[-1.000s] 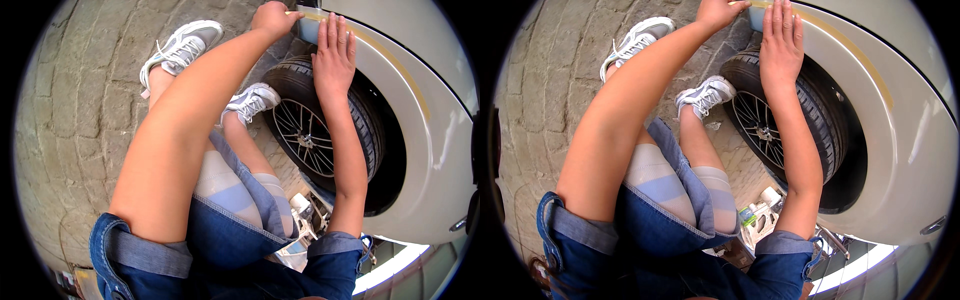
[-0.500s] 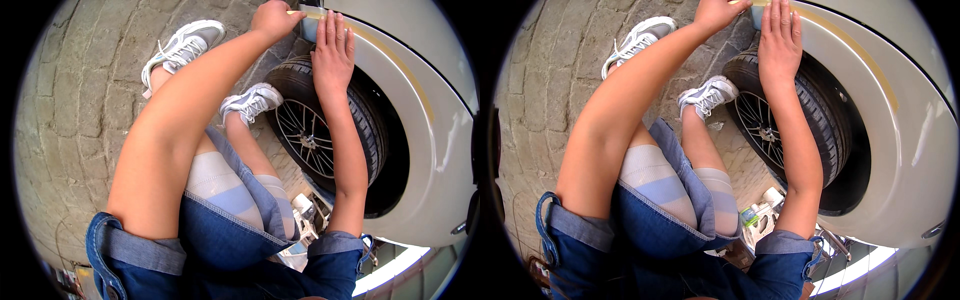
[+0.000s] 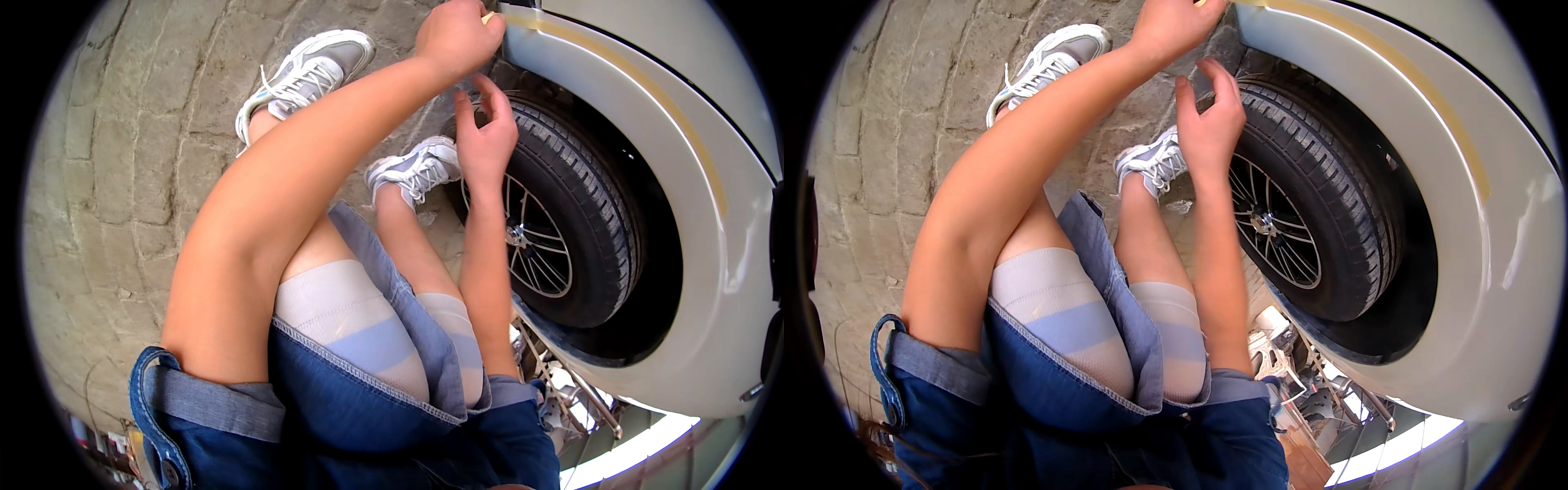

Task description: The person sits on the ground next to a white car and applies masking tape along the edge of the front fender above the wheel. They smooth the tape down, tear off pieces, and continue applying it along the curve of the wheel arch.

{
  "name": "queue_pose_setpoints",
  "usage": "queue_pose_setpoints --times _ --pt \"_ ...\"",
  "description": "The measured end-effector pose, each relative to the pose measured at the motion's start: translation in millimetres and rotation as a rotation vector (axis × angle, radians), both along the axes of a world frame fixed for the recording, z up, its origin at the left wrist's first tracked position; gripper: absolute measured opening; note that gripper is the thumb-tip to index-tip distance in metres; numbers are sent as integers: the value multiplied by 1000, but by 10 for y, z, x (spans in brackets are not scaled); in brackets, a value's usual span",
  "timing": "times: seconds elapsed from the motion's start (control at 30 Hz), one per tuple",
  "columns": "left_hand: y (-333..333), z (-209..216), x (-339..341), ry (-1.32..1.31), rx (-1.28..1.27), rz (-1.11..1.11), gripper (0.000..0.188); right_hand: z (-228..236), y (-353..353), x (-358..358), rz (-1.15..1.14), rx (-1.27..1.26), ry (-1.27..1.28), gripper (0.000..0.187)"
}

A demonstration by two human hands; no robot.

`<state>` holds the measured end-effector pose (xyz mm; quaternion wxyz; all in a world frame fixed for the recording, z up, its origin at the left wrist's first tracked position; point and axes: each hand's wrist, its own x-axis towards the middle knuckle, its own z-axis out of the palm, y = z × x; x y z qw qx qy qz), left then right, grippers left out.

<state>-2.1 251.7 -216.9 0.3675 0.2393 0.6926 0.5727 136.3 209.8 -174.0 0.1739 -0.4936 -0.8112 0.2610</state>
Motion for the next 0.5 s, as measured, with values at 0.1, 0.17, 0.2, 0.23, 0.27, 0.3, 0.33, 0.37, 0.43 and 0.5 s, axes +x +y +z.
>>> queue_pose_setpoints --times 0.1,0.17,0.2,0.23,0.27,0.3,0.33,0.37,0.43,0.5 --pt "107 -24 70 85 43 109 38 -116 -66 6 -148 -237 172 30" --pt "125 -22 122 98 87 94 37 -129 -76 55 -196 -313 221 29" --pt "71 73 94 76 101 48 37 -144 -66 86 -199 -301 232 29" --pt "25 172 66 55 115 1 36 -154 -51 110 -202 -289 243 29" --pt "-1 215 50 37 98 -34 37 -138 -44 68 -205 -293 304 30" --pt "-22 253 36 20 81 -70 37 -120 -22 20 -208 -296 365 30" --pt "-31 278 17 2 63 -105 37 -100 2 -37 -211 -300 426 30" --pt "-38 284 6 -73 78 -117 37 -84 16 -98 -203 -312 473 30" --pt "-53 295 -12 -224 107 -141 38 -88 43 -224 -188 -336 568 29" --pt "-47 297 -16 -234 96 -129 39 -126 83 -299 -168 -358 594 26"
